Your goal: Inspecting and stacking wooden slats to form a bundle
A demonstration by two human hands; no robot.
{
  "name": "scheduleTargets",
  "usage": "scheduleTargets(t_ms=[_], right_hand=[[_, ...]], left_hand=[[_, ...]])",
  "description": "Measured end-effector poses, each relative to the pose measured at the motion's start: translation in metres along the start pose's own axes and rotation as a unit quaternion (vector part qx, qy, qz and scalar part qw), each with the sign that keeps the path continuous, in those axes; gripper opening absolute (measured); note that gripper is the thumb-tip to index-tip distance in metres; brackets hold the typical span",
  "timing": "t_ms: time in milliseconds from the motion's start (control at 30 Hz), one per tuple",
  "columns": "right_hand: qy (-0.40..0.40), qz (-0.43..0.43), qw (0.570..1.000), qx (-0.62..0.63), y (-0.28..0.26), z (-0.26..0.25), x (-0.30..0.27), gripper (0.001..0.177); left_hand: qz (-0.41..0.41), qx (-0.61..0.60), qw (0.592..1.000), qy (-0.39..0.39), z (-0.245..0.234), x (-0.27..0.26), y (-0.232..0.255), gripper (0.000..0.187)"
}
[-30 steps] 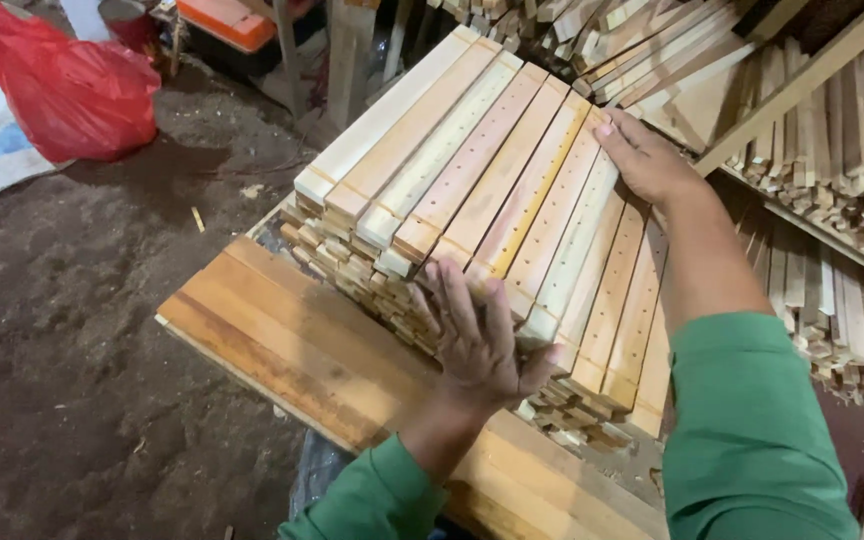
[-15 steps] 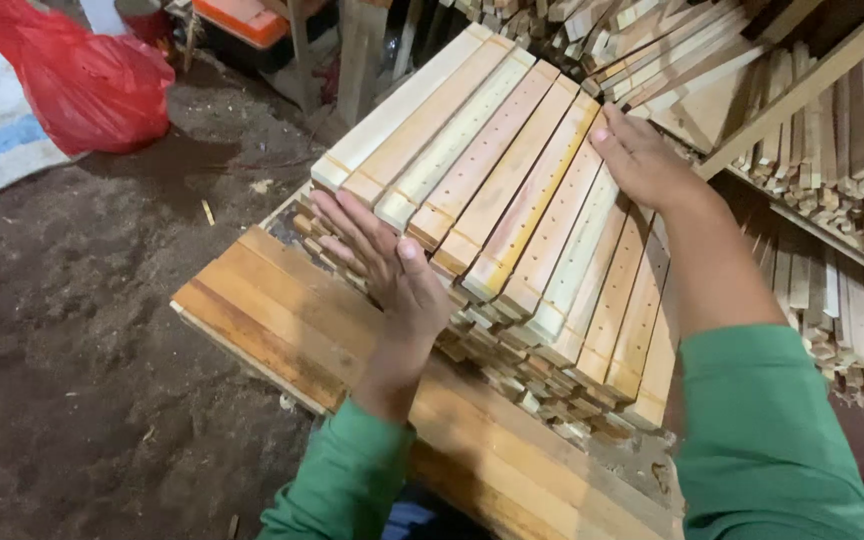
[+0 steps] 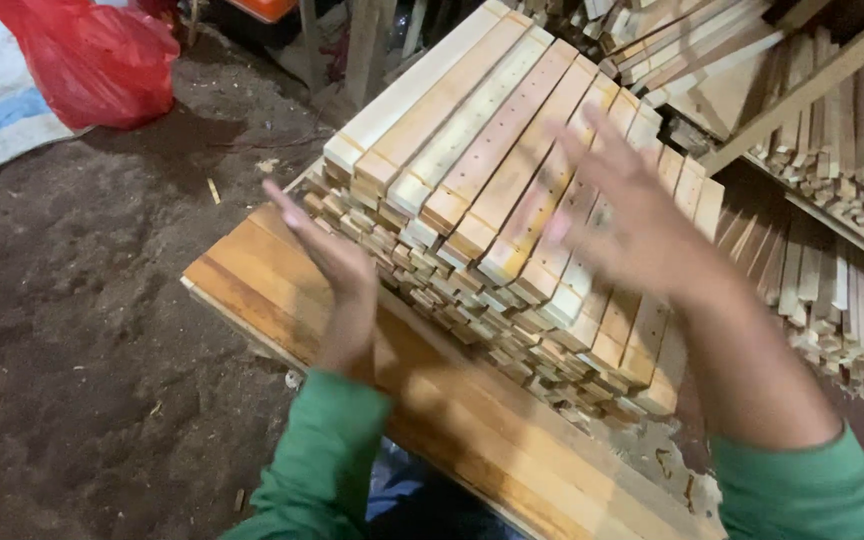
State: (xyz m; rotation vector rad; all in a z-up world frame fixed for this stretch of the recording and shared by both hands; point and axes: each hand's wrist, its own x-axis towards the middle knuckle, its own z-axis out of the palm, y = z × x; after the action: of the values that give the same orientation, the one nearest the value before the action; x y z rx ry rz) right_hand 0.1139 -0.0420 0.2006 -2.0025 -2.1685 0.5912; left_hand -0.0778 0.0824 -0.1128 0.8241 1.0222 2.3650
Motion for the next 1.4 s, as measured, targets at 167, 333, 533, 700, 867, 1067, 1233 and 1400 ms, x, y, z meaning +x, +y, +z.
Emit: scheduleTargets(t_ms=[167,333,533,700,867,1067,1233,1400], right_hand=[[-0.016,-0.075,0.983,-0.169,-0.044,0.041,-0.013,0.098],[0.225,-0.268,0.825,-0.443,-0.011,0.105,-0.028,0.101],[0.010,-0.356,0.926,-0.122,-0.017,0.171,-0.056,0.061],[-0.061,-0.243,0.968,-0.003,-0.012,0.243,0.021,0.024],[0.058,-0.248,0.963,0.088,-0.021,0.266,0.095,0.042],[0.088,-0.148,0.977,0.124,-0.049,0.244,0.090,0.031],[0.083,-0.101,0.977,0.167,-0.048,0.252,0.099,0.030],[0.150,-0.175,0.959,0.162,-0.043,0.260,0.091,0.050]], left_hand=[[-0.260,0.081,0.943,-0.192,0.011,0.078,0.097,0.102],[-0.374,0.201,0.854,-0.301,0.023,0.115,0.131,0.094],[-0.356,0.212,0.805,-0.425,0.065,0.167,0.108,0.083],[-0.347,0.333,0.695,-0.535,0.103,0.151,0.164,0.081],[-0.264,0.292,0.722,-0.569,0.085,0.149,0.097,0.068],[-0.153,0.252,0.737,-0.609,0.062,0.151,0.087,0.049],[-0.168,0.131,0.766,-0.607,0.057,0.157,0.059,0.046],[-0.161,0.131,0.772,-0.601,0.063,0.152,0.065,0.049]])
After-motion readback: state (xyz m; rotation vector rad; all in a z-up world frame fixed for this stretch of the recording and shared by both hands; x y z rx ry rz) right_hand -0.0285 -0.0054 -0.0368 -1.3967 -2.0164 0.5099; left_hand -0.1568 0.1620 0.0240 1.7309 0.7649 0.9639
